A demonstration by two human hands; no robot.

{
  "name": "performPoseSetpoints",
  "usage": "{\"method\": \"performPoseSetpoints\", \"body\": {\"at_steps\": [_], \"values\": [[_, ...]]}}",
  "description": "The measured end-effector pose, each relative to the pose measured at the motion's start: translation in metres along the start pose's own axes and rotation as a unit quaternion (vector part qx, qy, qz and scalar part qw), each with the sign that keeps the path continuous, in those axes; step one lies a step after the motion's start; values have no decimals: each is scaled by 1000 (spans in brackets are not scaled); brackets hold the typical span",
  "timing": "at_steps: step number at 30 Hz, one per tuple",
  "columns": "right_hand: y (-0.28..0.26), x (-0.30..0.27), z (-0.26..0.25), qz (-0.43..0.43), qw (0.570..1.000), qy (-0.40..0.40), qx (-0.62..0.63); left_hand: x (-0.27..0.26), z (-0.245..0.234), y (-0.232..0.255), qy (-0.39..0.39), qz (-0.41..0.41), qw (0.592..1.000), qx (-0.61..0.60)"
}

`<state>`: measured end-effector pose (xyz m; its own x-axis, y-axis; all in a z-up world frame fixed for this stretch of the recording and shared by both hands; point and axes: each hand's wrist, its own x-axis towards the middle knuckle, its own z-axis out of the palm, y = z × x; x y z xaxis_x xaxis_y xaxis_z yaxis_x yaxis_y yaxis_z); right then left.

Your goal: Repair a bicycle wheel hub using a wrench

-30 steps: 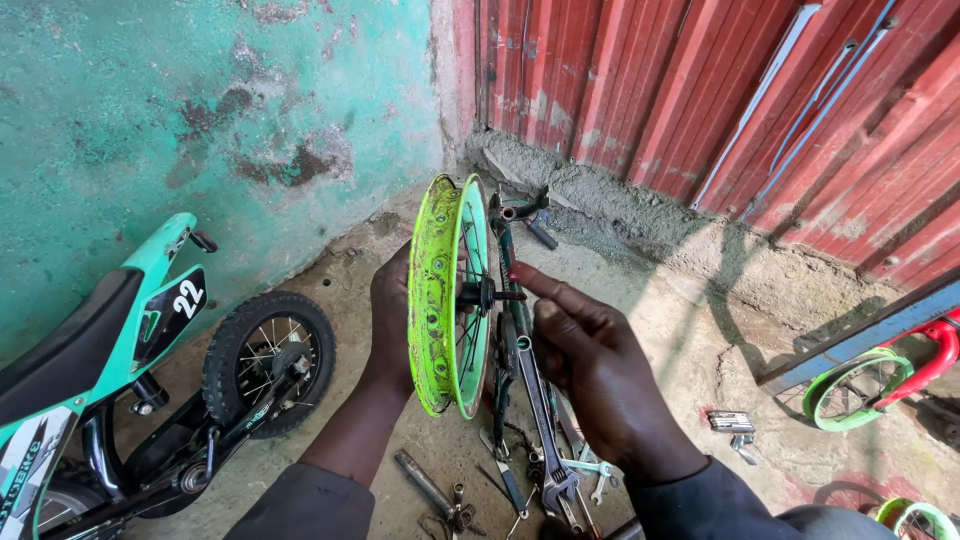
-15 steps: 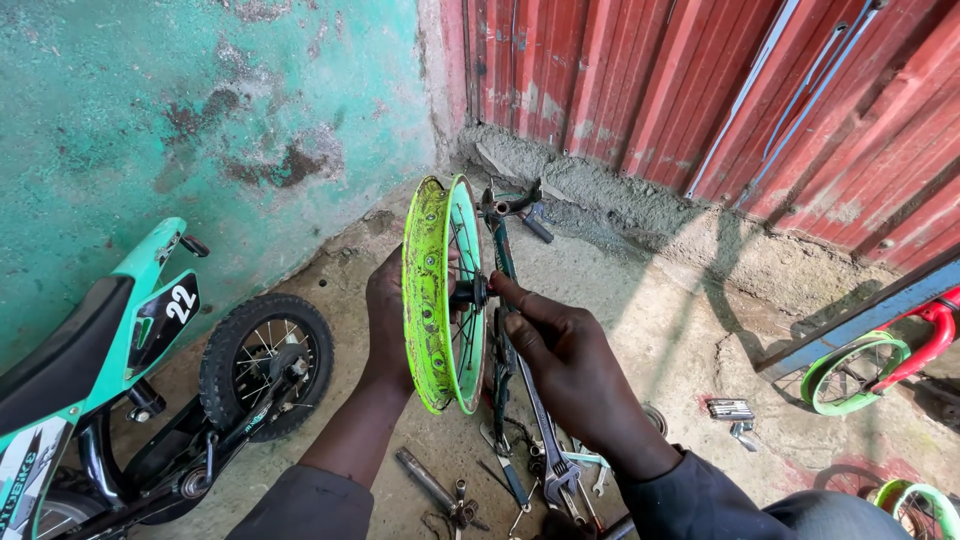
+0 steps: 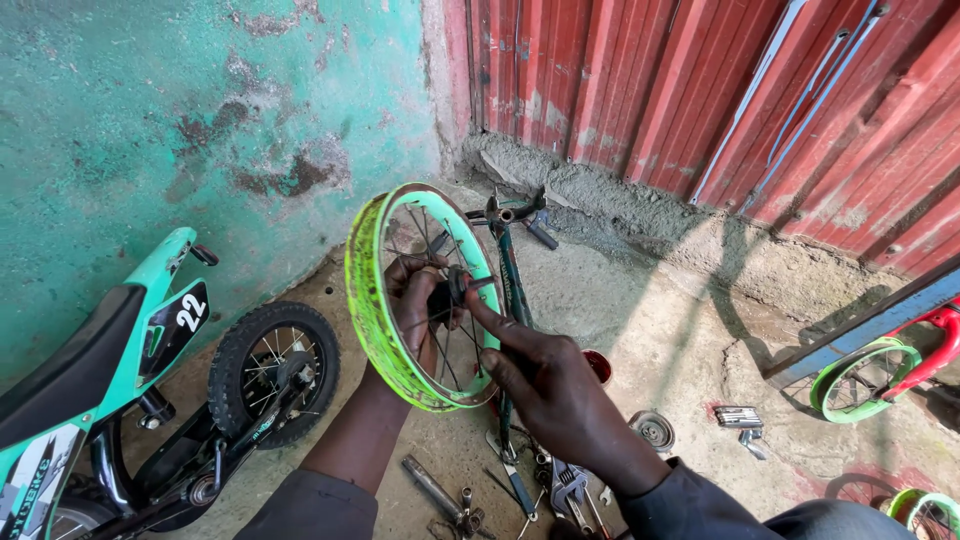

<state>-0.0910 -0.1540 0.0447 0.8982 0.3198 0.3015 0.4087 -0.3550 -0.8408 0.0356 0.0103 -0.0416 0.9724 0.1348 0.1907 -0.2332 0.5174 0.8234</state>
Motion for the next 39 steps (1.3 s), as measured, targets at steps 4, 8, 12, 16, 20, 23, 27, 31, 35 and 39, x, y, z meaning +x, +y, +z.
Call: {"method": "performPoseSetpoints", "body": {"at_steps": [4, 8, 12, 16, 20, 23, 27, 31, 35, 39], "values": [[3, 3, -3, -17, 998, 59, 5, -3, 6, 17, 27, -38, 998, -45], [10, 3, -5, -120, 986, 90, -77, -12, 13, 18, 9, -53, 998, -19], [20, 3, -4, -129, 959, 147, -204, -6, 9, -2, 11, -48, 999, -8], [17, 6, -4, -65, 976, 169, -121, -8, 11, 6, 20, -54, 998, 1], [16, 7, 7, 37, 964, 127, 232, -9, 13, 5, 34, -74, 996, -34], [18, 7, 13, 76, 904, 88, 411, -7, 8, -7, 20, -70, 997, -40], [16, 6, 19, 126, 857, 103, 488, -13, 18, 0, 45, -55, 997, -8], [11, 5, 22, 161, 823, 114, 532, -14, 11, 1, 45, -21, 998, 27], [6, 3, 19, 163, 812, 114, 549, -15, 14, 11, 45, 49, 997, 44], [2, 2, 16, 117, 823, 91, 548, -8, 11, 13, 57, 63, 995, 47]]}}
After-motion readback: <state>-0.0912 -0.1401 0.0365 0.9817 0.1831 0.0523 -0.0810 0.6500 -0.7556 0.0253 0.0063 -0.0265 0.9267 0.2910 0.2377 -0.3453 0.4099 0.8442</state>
